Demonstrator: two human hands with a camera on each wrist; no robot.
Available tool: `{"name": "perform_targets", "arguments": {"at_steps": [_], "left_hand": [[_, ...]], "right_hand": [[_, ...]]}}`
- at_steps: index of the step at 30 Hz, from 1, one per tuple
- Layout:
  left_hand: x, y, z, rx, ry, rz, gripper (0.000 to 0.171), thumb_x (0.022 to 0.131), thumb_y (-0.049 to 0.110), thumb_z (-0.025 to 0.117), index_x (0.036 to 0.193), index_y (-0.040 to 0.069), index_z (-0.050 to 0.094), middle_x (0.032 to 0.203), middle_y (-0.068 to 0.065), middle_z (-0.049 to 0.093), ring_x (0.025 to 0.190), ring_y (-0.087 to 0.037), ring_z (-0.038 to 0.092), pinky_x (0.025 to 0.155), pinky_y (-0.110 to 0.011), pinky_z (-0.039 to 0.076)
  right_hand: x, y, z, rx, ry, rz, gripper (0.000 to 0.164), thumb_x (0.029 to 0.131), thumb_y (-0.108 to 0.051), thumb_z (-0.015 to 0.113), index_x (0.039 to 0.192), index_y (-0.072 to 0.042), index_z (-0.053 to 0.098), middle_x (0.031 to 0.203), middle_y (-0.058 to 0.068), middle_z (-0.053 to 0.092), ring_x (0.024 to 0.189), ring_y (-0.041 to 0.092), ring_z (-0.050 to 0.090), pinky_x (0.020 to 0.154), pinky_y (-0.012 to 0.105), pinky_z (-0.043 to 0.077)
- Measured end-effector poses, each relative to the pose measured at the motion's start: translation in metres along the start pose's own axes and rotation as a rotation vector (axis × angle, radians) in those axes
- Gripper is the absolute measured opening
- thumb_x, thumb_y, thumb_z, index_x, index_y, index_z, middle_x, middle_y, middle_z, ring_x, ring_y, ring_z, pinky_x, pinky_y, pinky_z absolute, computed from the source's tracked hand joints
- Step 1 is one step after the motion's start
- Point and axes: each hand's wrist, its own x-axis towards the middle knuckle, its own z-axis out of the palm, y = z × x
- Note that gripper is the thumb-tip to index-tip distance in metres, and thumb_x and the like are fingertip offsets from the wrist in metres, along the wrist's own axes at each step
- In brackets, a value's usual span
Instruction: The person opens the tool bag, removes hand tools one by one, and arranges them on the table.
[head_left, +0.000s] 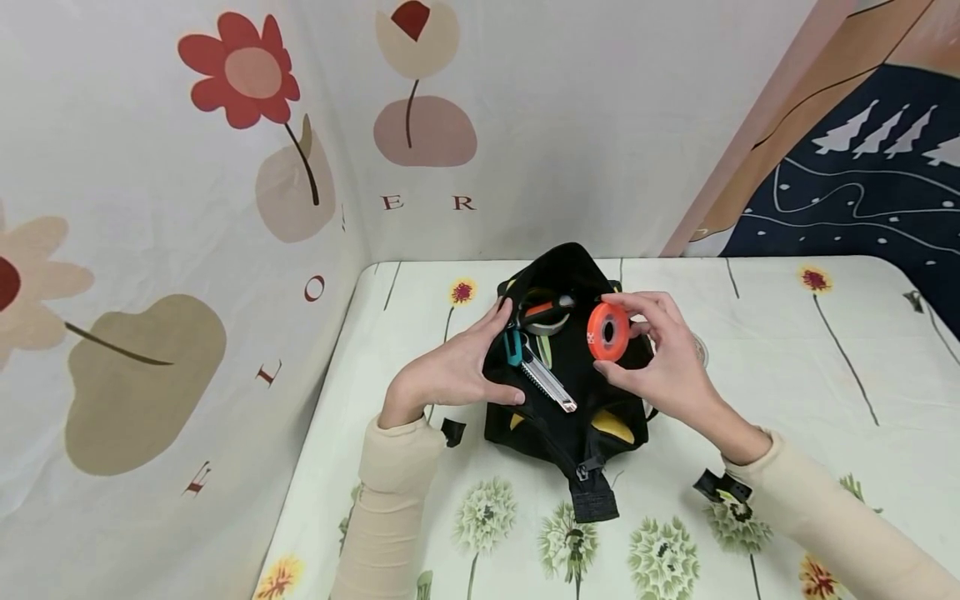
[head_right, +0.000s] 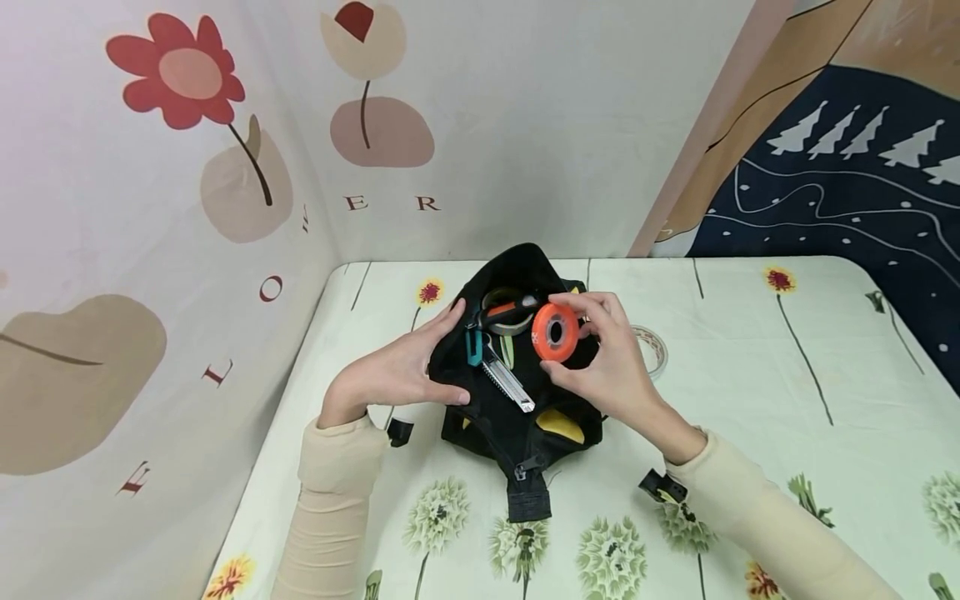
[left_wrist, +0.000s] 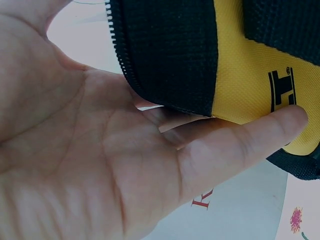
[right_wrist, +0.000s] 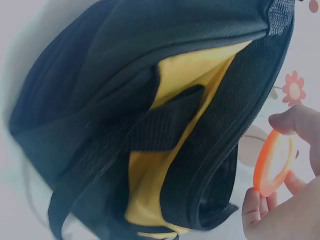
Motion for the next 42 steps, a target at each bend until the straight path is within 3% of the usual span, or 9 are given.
{"name": "perform_targets", "arguments": {"at_steps": [14,23,32,42], "left_hand": [[-0.001,-0.002,0.000,-0.003,0.007,-0.003,0.126,0.094,0.029,0.088,0.178,0.010,-0.003,0.186,-0.008,-0.009,0.172,-0.028,0.000,0.137,-0.051,0.016],[0.000,-0.002,0.002,-0.006,0.003,-0.005,0.125,0.094,0.028,0.087,0.178,0.010,-0.003,0.186,-0.008,-0.009,0.172,-0.029,-0.001,0.137,-0.051,0.015],[0.001,-0.001,0.002,-0.005,0.001,0.000,0.126,0.094,0.029,0.088,0.178,0.009,-0.003,0.186,-0.008,-0.009,0.172,-0.029,-0.001,0.137,-0.051,0.015],[0.002,0.001,0.002,-0.016,0.000,0.001,0.124,0.094,0.027,0.087,0.178,0.009,-0.002,0.186,-0.007,-0.009,0.172,-0.029,-0.002,0.137,-0.052,0.015]], "right_hand": [[-0.011,0.010,-0.028,-0.093,0.054,0.058,0.082,0.068,0.021,0.093,0.144,0.002,0.069,0.132,0.018,0.056,0.111,0.006,0.054,0.090,0.007,0.048],[-0.019,0.024,-0.052,-0.168,0.106,0.114,0.081,0.069,0.019,0.093,0.144,0.002,0.069,0.133,-0.011,0.049,0.113,0.002,0.049,0.088,0.005,0.045],[-0.025,0.038,-0.080,-0.287,0.100,0.205,0.080,0.074,0.015,0.093,0.148,0.002,0.065,0.135,0.022,0.052,0.115,-0.005,0.044,0.090,0.001,0.040],[-0.031,0.053,-0.096,-0.337,0.112,0.263,0.081,0.074,0.014,0.093,0.149,0.003,0.065,0.136,0.023,0.051,0.112,-0.008,0.044,0.089,-0.002,0.038]]}}
